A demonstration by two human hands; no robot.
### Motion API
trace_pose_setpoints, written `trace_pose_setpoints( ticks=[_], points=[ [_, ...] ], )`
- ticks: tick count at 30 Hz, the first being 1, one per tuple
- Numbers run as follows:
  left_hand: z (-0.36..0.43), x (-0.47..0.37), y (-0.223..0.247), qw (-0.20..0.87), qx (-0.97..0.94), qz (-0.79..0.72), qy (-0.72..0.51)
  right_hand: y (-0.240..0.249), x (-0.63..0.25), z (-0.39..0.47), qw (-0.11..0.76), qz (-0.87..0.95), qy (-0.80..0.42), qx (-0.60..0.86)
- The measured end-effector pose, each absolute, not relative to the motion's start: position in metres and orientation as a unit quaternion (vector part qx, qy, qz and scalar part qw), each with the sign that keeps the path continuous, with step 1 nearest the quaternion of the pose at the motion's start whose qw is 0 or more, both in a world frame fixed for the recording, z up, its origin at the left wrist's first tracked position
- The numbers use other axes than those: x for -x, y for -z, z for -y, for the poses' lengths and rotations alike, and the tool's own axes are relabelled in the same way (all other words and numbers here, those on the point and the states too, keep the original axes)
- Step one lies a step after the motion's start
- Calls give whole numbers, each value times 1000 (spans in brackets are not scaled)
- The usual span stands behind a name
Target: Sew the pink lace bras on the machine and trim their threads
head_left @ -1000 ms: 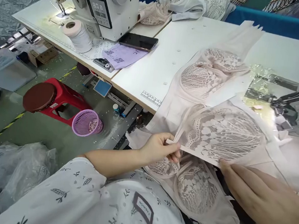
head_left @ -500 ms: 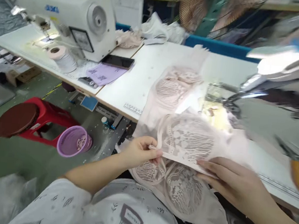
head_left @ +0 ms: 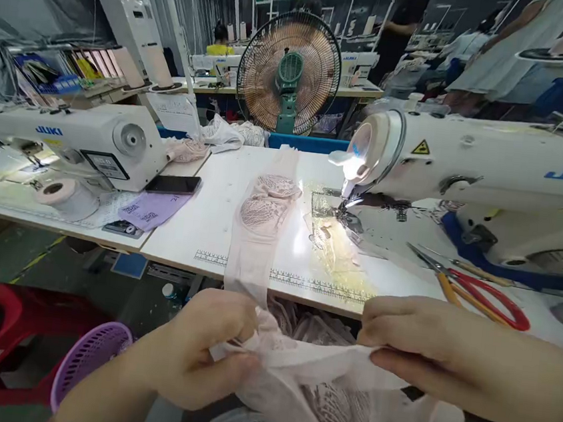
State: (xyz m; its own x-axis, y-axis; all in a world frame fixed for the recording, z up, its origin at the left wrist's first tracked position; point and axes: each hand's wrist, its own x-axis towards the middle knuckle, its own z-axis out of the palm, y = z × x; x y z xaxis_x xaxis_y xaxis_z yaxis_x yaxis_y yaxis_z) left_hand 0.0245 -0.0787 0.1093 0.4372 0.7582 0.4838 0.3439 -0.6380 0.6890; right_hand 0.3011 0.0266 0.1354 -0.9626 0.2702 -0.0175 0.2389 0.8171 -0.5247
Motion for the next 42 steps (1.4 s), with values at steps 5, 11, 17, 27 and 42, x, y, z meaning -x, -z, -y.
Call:
trace_pose_setpoints(
  ticks=[5,11,17,27,42],
  points=[
    [101,-25,-151,185,-797,-406,-407,-150,-258,-42,117,961,130,212],
    [90,-65,-140,90,-866,-375,-318,-154,-229,-81,297,872,94,378],
    [50,-118,-43,325,-862,-249,-298,-54,-257,-107,263,891,-109,354],
    [-36,-90,-31,53,-877,-450,-160,0,-282,-97,218,890,-93,389],
    [-30,-86,11,-190,-853,-466,-141,-35,-456,-111,-6,710,-30,703]
  ],
)
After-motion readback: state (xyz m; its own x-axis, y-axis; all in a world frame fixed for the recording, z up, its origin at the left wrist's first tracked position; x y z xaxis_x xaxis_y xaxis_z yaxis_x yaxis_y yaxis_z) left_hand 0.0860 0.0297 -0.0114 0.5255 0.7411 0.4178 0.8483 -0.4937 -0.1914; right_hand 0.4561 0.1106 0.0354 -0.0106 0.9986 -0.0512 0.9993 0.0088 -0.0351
